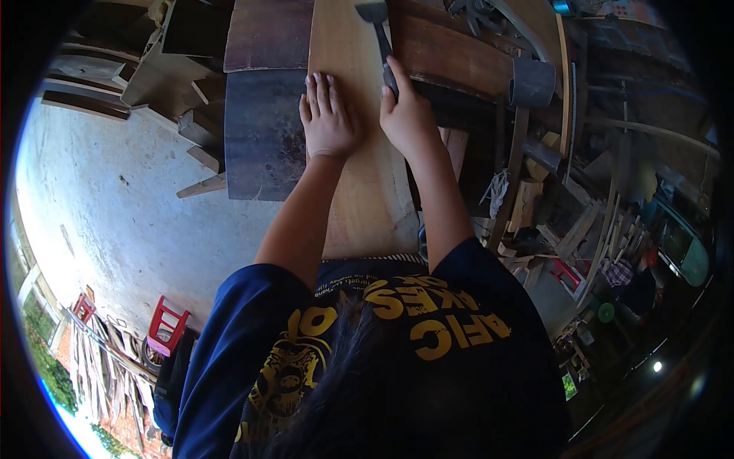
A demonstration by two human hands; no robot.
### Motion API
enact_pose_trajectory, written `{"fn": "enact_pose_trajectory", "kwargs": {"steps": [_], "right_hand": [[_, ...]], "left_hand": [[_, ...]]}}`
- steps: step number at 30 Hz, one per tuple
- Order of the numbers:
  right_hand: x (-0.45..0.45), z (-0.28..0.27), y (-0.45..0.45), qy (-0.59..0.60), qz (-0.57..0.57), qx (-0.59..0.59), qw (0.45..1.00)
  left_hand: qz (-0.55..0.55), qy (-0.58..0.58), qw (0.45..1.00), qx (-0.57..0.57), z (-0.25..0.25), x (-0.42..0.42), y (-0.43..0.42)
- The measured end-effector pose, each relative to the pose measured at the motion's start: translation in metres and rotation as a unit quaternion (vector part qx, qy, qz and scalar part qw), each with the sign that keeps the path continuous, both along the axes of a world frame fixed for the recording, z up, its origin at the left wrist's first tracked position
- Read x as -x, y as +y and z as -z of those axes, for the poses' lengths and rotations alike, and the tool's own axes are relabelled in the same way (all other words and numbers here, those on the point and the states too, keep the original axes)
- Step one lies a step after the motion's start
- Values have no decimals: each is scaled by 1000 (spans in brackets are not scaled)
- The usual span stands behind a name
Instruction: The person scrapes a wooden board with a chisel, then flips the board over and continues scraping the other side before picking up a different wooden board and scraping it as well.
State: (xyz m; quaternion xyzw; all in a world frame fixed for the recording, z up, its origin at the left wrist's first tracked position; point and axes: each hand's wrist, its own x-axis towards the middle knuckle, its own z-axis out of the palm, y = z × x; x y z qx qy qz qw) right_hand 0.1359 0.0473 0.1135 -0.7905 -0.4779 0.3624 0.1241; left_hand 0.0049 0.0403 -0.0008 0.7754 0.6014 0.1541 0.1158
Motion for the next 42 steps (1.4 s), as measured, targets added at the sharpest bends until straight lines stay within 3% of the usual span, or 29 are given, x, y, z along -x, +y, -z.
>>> {"fn": "enact_pose_trajectory", "kwargs": {"steps": [3,6,8,10,14,16,21,23,27,29,34,36,40,42], "right_hand": [[2,0,-37,24,-2,-41,999],[9,11,-34,15,6,-81,997],[6,18,-1,16,10,-48,999],[3,31,32,-5,0,-176,984],[0,19,20,-4,-1,-131,991],[3,3,-1,1,5,-19,1000],[3,17,31,8,16,-34,999],[-1,29,58,27,23,-98,995],[0,7,35,0,6,-103,995],[3,-3,9,20,14,1,1000],[2,12,30,41,40,4,998],[-3,23,43,3,13,-135,991],[-11,15,4,30,10,-46,998],[-12,30,-36,22,5,-77,997]], "left_hand": [[2,-7,1000,-2,-2,0,3],[-5,0,1000,4,-4,-2,4],[-7,6,1000,9,-3,-2,-2],[4,13,1000,1,-3,0,2],[7,18,1000,4,-2,1,4],[1,4,1000,6,-4,-1,3],[1,9,1000,9,-4,0,-1],[4,10,1000,7,-3,0,2],[5,5,1000,5,-2,1,2],[1,-3,1000,5,-4,-1,4],[2,15,1000,5,-4,0,2],[0,10,1000,3,-4,-2,3],[-5,4,1000,-4,-4,-1,3],[-4,-2,1000,-6,-3,-1,3]]}}
